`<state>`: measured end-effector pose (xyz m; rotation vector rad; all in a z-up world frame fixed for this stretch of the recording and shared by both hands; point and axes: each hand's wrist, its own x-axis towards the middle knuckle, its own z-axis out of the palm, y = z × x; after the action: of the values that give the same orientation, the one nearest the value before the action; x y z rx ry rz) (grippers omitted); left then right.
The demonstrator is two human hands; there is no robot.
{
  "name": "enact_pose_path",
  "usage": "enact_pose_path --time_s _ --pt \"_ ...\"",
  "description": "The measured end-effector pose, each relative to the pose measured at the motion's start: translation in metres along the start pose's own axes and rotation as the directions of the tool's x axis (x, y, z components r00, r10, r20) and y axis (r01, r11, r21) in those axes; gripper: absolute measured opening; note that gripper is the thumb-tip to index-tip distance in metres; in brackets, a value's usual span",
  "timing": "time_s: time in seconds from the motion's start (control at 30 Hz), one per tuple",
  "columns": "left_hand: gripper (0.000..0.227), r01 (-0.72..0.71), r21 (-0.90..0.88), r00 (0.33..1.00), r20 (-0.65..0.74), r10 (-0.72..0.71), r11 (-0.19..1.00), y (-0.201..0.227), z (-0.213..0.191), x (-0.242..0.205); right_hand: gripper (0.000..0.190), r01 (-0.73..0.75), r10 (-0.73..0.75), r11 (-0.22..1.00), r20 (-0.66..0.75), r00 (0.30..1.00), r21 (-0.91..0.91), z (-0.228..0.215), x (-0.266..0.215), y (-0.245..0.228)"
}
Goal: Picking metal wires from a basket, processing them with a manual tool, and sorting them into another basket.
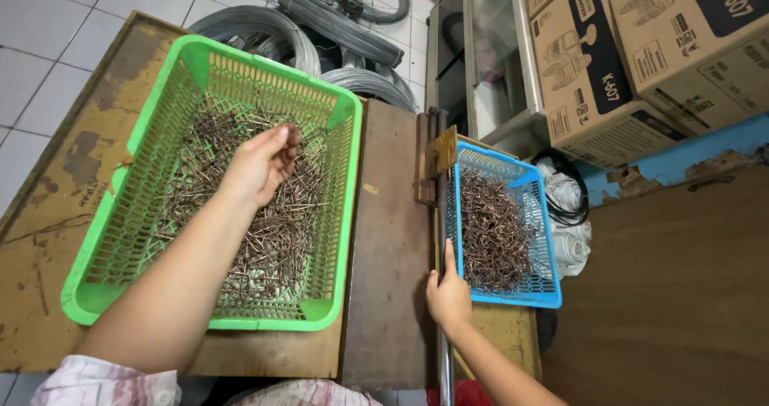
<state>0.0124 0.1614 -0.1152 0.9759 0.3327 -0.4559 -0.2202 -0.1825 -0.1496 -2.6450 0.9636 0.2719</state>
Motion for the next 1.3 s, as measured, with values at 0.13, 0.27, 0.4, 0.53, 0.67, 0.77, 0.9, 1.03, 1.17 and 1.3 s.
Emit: enact_pose_path --time_s 0.13,0.27,0.4,0.53,0.67,0.77,0.9,1.03,1.17,1.3 --pt "0.030 0.005 -0.168 0.988 0.151 0.021 0.986 -0.023 -0.012 0.024 0.084 0.006 -0.006 1.000 -0.016 1.000 -0.010 0.003 0.001 0.003" --pt "0.032 0.088 -0.145 0.979 0.195 -0.059 0.986 -0.029 -0.012 0.029 0.085 0.019 -0.019 1.000 -0.032 0.999 -0.019 0.006 0.004 0.005" --pt "0.017 0.024 -0.084 0.969 0.247 -0.002 0.996 -0.050 -0.015 0.048 0.085 0.030 -0.030 0.999 -0.042 0.999 -0.016 0.009 0.006 0.009" --pt "0.015 -0.017 -0.077 0.963 0.266 0.037 0.997 -0.055 -0.014 0.043 0.084 0.019 -0.020 1.000 -0.035 0.999 -0.019 0.009 0.003 0.009" --pt "0.020 -0.027 -0.050 0.980 0.197 0.037 0.998 -0.049 -0.008 0.041 0.084 0.024 -0.025 1.000 -0.037 0.999 -0.004 0.006 0.005 0.006" --pt "0.023 0.038 0.058 0.993 0.108 -0.044 0.998 -0.020 0.010 0.002 0.084 0.016 -0.016 1.000 -0.026 1.000 0.000 0.005 0.001 0.006" --pt "0.028 0.072 0.120 0.995 0.066 -0.080 0.990 -0.021 0.012 0.002 0.084 0.014 -0.013 1.000 -0.026 1.000 0.005 0.004 0.001 0.004" --pt "0.025 0.017 0.064 0.990 0.135 -0.026 0.998 -0.052 -0.002 0.036 0.084 0.014 -0.014 1.000 -0.030 0.999 -0.006 0.008 0.006 0.009" --pt "0.025 -0.010 0.057 0.985 0.173 0.000 0.998 -0.067 -0.008 0.049 0.084 0.015 -0.015 1.000 -0.038 0.999 -0.006 0.012 0.009 0.013" --pt "0.022 -0.100 0.031 0.975 0.203 0.092 0.994 -0.084 -0.016 0.070 0.084 0.001 -0.001 1.000 -0.021 1.000 0.002 0.006 0.004 0.007"
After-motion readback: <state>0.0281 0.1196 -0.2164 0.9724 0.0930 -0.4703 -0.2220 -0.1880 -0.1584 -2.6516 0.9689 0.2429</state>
